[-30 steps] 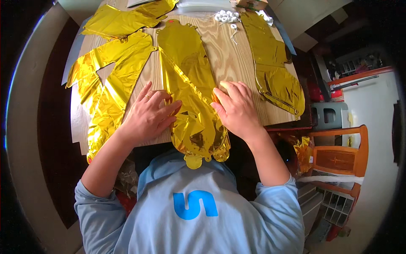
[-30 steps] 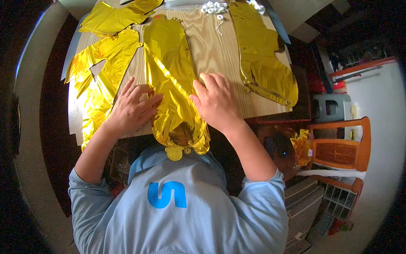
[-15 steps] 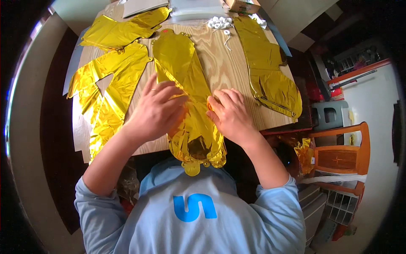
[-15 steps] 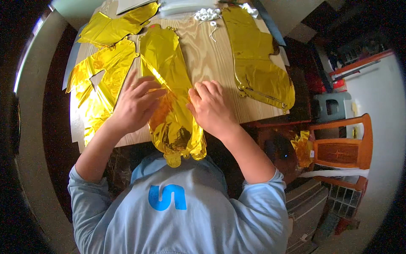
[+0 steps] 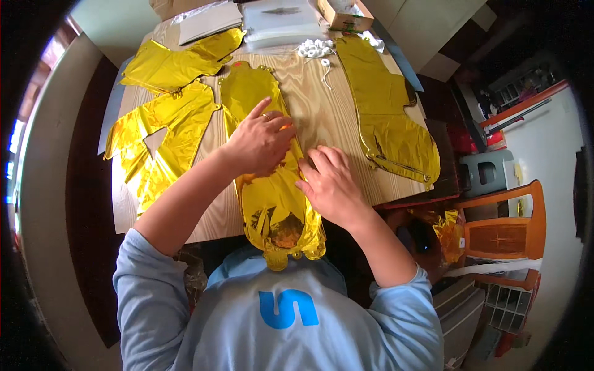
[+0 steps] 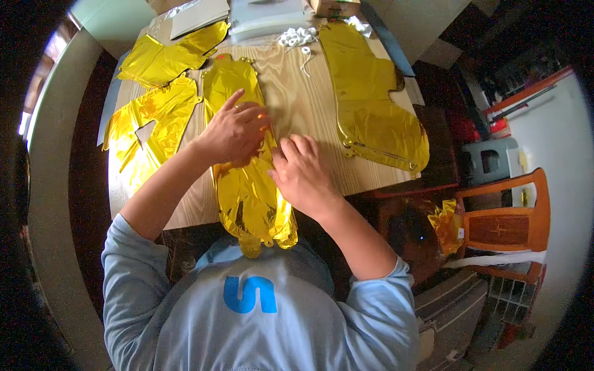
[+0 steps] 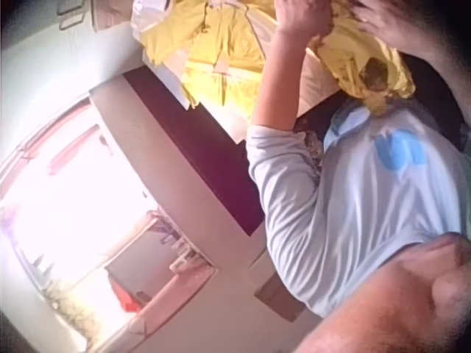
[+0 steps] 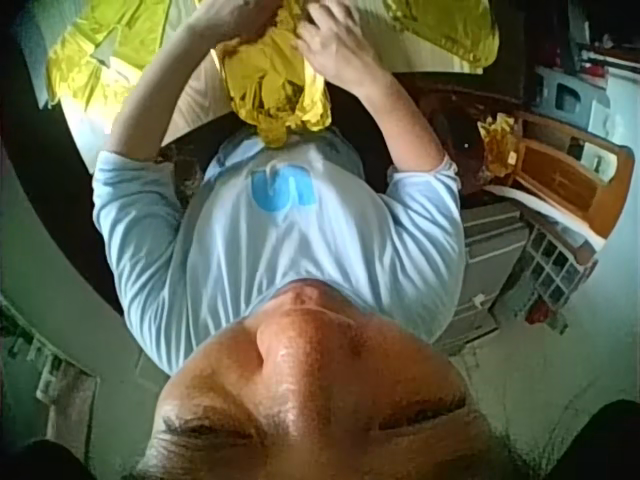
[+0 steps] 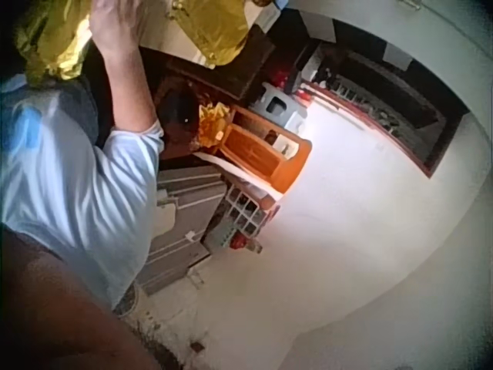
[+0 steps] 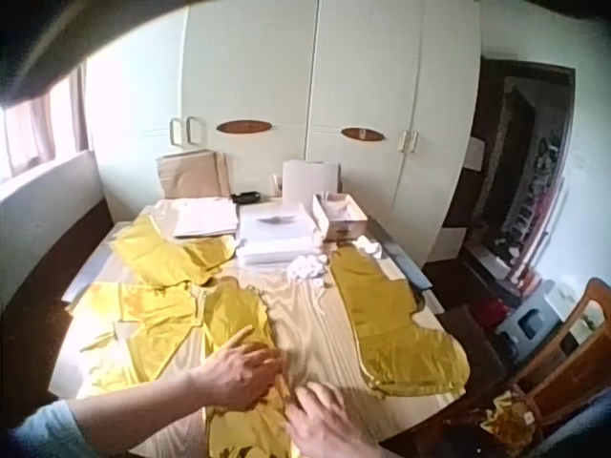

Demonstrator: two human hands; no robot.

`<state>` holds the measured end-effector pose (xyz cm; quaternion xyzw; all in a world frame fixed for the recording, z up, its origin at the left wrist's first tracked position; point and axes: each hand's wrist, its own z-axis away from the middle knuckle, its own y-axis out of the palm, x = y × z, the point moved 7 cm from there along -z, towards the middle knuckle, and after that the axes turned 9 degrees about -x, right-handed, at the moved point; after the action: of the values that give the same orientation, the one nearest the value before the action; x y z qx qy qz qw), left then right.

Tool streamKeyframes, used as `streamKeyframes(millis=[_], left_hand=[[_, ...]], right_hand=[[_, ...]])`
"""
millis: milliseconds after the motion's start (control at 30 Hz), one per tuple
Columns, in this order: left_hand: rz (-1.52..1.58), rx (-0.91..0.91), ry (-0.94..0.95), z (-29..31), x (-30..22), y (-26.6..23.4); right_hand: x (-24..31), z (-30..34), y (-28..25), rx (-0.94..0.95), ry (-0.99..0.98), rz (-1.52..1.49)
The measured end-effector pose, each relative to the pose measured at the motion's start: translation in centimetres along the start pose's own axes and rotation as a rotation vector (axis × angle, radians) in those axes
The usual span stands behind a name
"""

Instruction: Folding gold foil balloons and placing them into plastic sleeves with cardboard backings.

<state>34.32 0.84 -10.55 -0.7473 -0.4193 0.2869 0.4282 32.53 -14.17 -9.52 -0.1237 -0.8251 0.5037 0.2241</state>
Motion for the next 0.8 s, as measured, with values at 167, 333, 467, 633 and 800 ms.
streamKeyframes(millis=[167,333,467,633,800], left_hand=[[-0.078,-0.039,-0.069,-1.5,4.6,1.3],[-0.091,0.054,-0.211,-2.4,7.1,1.9],[-0.125,-0.066,-0.252,-1.4,4.5,0.4],[0.05,0.104,-0.235,2.0,-0.9,1.2],[0.089,0.005,-0.246,2.4,-1.0,0.8]], right_hand=[[-0.2,0.1,-0.1,0.01,0.008,-0.023],[-0.1,0.1,-0.1,-0.014,0.006,-0.027],[-0.5,0.2,0.1,-0.016,0.024,-0.024],[-0.4,0.5,0.3,-0.011,0.027,-0.007],[-0.5,1.9,-0.7,-0.016,0.043,-0.051]])
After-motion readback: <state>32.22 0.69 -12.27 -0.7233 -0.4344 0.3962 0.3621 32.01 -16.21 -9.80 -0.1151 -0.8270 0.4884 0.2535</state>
